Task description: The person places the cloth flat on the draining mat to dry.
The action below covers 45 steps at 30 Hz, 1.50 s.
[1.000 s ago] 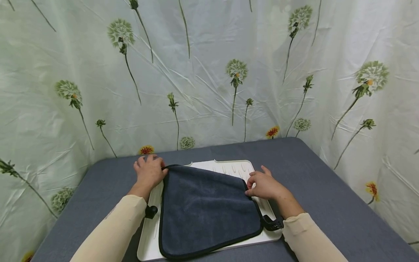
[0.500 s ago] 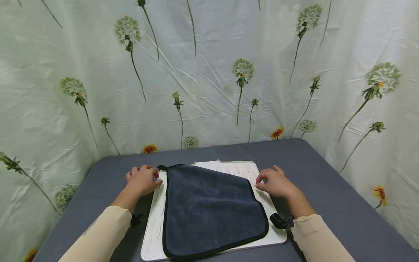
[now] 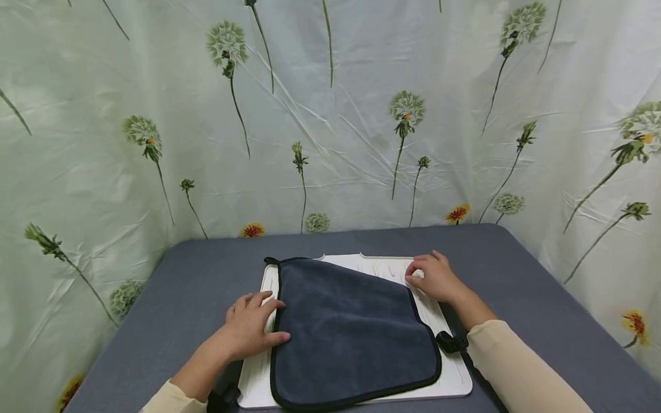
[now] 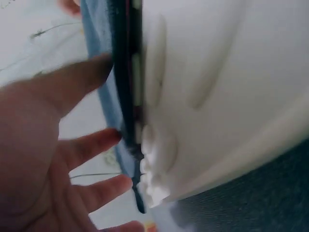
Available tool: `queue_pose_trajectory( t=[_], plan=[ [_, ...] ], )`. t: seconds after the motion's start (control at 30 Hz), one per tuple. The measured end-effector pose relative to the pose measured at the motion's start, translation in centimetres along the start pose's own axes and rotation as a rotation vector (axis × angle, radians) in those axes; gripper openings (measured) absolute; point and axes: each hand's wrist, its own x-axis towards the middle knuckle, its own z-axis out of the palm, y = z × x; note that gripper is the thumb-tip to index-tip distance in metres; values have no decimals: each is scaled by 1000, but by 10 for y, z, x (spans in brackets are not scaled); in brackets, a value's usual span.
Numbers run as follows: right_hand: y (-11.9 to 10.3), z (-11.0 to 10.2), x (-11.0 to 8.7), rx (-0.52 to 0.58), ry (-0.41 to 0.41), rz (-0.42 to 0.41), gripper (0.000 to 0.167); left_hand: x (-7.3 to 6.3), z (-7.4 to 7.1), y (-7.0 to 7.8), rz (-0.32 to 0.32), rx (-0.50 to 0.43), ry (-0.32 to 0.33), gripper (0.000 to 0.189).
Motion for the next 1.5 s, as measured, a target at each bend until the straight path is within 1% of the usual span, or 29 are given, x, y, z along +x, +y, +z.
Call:
queue_pose_trajectory(
  t=[0.13, 0.23, 0.33, 0.47, 0.63, 0.77, 0.87, 0.93, 1.07, 1.17, 1.33, 1.5],
  plan=[
    [-1, 3, 17, -29, -63, -65, 9, -10, 1, 6, 9, 11, -21, 75],
    [-6, 5, 27, -64, -114, -116, 10, -15, -2, 11, 13, 19, -53, 74],
    [-13, 8, 33, -78, -151, -143, 11, -17, -6, 16, -5, 28, -95, 71],
    [-23, 11, 37, -62, -184, -165, 9, -18, -9, 22, -28, 53, -133, 67],
    [-33, 14, 37, -29, -228, -179, 6, -18, -13, 25, -29, 87, -158, 65],
    [-41, 15, 35, -52, -249, -221, 6, -18, -14, 25, -23, 116, -163, 65],
    [-48, 15, 35, -98, -251, -249, 8, -17, -14, 25, -23, 128, -165, 65],
    [-53, 15, 35, -129, -258, -252, 10, -16, -13, 25, -24, 139, -166, 65],
    [-61, 17, 35, -172, -289, -230, 12, -14, -11, 26, -13, 170, -151, 64],
    [-65, 17, 36, -189, -308, -215, 13, -13, -8, 27, -6, 185, -136, 64],
    [-70, 15, 36, -217, -324, -203, 14, -12, -5, 28, -11, 191, -130, 63],
    [-72, 17, 38, -216, -332, -174, 15, -11, -4, 29, -1, 193, -118, 62]
  ],
)
